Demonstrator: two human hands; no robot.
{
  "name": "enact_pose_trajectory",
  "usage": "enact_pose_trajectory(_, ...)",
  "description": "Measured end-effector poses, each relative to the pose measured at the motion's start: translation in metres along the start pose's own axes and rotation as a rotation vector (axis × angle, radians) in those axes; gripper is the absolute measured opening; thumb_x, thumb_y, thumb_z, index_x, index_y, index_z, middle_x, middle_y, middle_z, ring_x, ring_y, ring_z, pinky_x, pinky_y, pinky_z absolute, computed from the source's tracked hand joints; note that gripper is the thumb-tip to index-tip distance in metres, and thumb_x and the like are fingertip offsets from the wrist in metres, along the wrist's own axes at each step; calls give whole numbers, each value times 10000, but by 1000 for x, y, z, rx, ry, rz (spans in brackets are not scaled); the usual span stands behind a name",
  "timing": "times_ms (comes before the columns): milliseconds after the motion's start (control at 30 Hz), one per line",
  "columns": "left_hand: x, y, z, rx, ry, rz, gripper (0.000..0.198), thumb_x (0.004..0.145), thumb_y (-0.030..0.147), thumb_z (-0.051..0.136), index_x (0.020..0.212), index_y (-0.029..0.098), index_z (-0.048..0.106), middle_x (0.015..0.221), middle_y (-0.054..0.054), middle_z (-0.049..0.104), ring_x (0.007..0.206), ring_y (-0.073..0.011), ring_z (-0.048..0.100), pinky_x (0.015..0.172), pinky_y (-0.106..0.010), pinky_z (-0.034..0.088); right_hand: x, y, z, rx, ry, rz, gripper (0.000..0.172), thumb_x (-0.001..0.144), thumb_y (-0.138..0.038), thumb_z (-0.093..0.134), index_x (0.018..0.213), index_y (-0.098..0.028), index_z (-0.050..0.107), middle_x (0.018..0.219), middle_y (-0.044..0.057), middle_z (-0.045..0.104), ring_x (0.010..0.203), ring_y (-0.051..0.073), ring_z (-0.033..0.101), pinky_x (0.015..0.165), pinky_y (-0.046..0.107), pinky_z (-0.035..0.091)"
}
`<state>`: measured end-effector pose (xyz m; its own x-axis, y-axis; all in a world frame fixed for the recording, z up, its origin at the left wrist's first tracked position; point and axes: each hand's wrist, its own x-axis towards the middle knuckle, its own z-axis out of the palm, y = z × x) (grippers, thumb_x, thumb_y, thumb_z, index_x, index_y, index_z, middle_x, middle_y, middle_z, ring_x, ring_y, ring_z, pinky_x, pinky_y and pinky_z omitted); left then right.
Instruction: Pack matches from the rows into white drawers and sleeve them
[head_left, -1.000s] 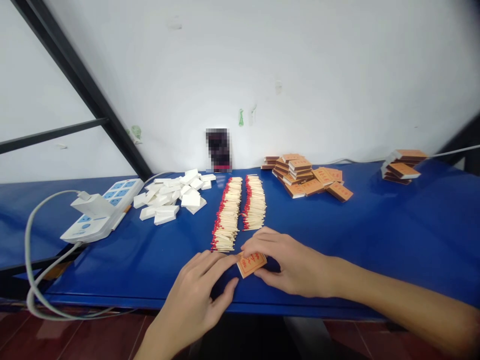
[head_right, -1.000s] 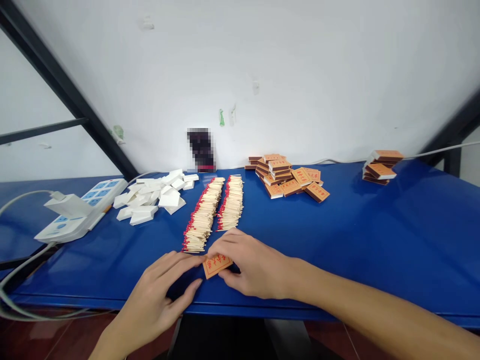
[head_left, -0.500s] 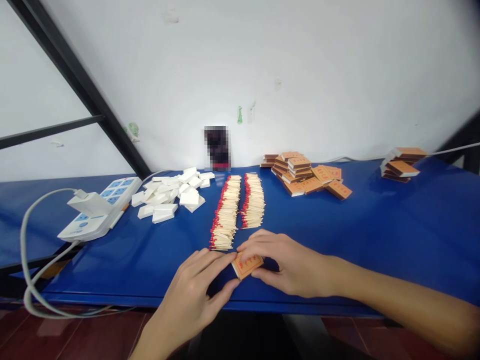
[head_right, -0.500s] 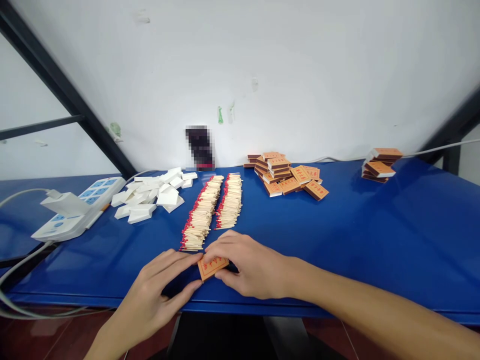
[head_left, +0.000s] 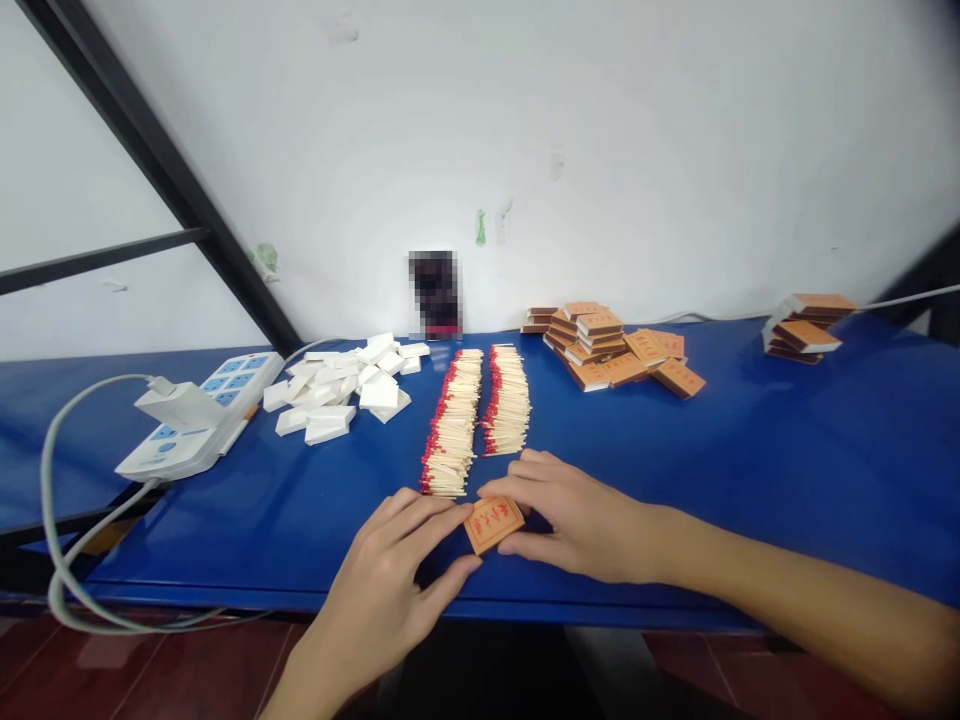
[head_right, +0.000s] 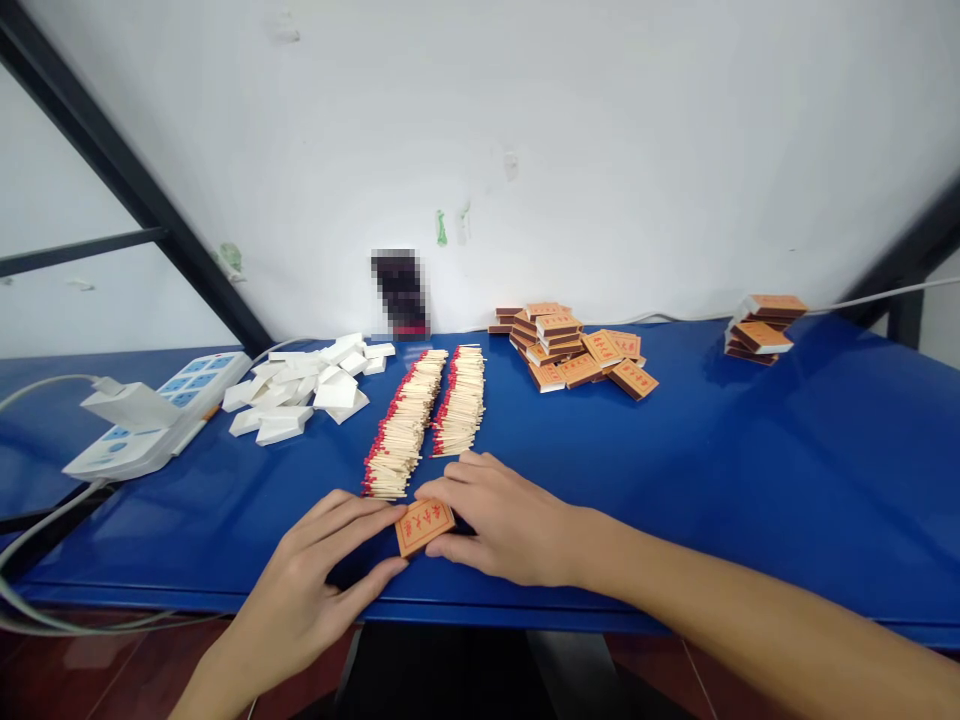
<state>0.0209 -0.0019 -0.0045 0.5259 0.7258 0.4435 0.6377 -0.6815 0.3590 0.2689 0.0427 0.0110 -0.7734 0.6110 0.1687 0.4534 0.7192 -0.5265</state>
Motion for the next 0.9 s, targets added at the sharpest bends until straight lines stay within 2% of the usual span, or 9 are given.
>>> enact_pose_trajectory(133, -1, -1, 0, -33, -10, 7, 314, 955, 236, 658, 1268, 248, 633, 1134, -56, 724, 935, -222, 626, 855, -387, 530, 3, 0, 1, 132, 5, 102, 366, 870, -353, 767, 1190, -203, 671, 922, 23, 645, 909, 196, 571, 847, 311, 446)
enact_pose_trajectory(267, -1, -1, 0, -46, -4, 16, 314, 954, 225, 662, 1265, 249, 633, 1128, -51, 727, 935, -215, 632, 848, -377, 526, 4, 1, 2, 143, 8, 131, 386, 844, -340, 795, 1186, -204, 679, 938, 24, 661, 919, 199, 581, 864, 314, 438)
enact_pose_trajectory(500, 0, -1, -1, -33, -12, 2, 317, 955, 236, 657, 1270, 253, 619, 1142, -53, 723, 942, -219, 631, 851, -376, 527, 2, 0, 0, 140, 11, 75, 338, 887, -312, 738, 1191, -196, 646, 994, 30, 647, 964, 195, 568, 899, 324, 432)
enact_pose_trajectory(667, 2, 4, -1, 2, -18, -6, 322, 959, 258, 637, 1279, 247, 607, 1161, -54, 717, 997, -224, 646, 913, -378, 529, -1, 1, 5, -41, 60, -13, 302, 901, -333, 695, 1157, -185, 632, 971, 42, 603, 919, 203, 564, 855, 360, 445)
enact_pose_trajectory(733, 1, 5, -2, 16, -3, -21, 336, 955, 274, 635, 1290, 259, 605, 1194, -57, 701, 1046, -229, 649, 942, -371, 526, 0, 3, 5, -143, 131, -107, 287, 897, -325, 681, 1138, -176, 632, 973, 55, 597, 889, 203, 562, 807, 354, 458)
enact_pose_trajectory(800, -2, 1, -6, 3, 27, -46, 321, 956, 295, 626, 1277, 281, 615, 1220, -49, 681, 1074, -222, 651, 931, -336, 534, 2, 8, -4, -257, 273, -253, 295, 885, -307, 669, 1139, -161, 629, 960, 68, 600, 861, 205, 558, 777, 352, 470)
enact_pose_trajectory(833, -4, -5, -11, -25, 44, -69, 291, 961, 318, 610, 1250, 285, 627, 1212, -43, 679, 1064, -213, 657, 908, -313, 542, 2, 13, -14, -328, 378, -341, 307, 879, -312, 667, 1140, -156, 627, 963, 80, 604, 865, 215, 558, 775, 360, 475)
enact_pose_trajectory(900, -9, -24, -23, -69, 144, -154, 236, 1008, 343, 497, 1192, 289, 636, 1134, -30, 691, 958, -186, 675, 809, -277, 559, 0, 26, -43, -449, 601, -368, 314, 874, -279, 663, 1167, -175, 614, 944, 73, 599, 837, 211, 553, 739, 348, 478)
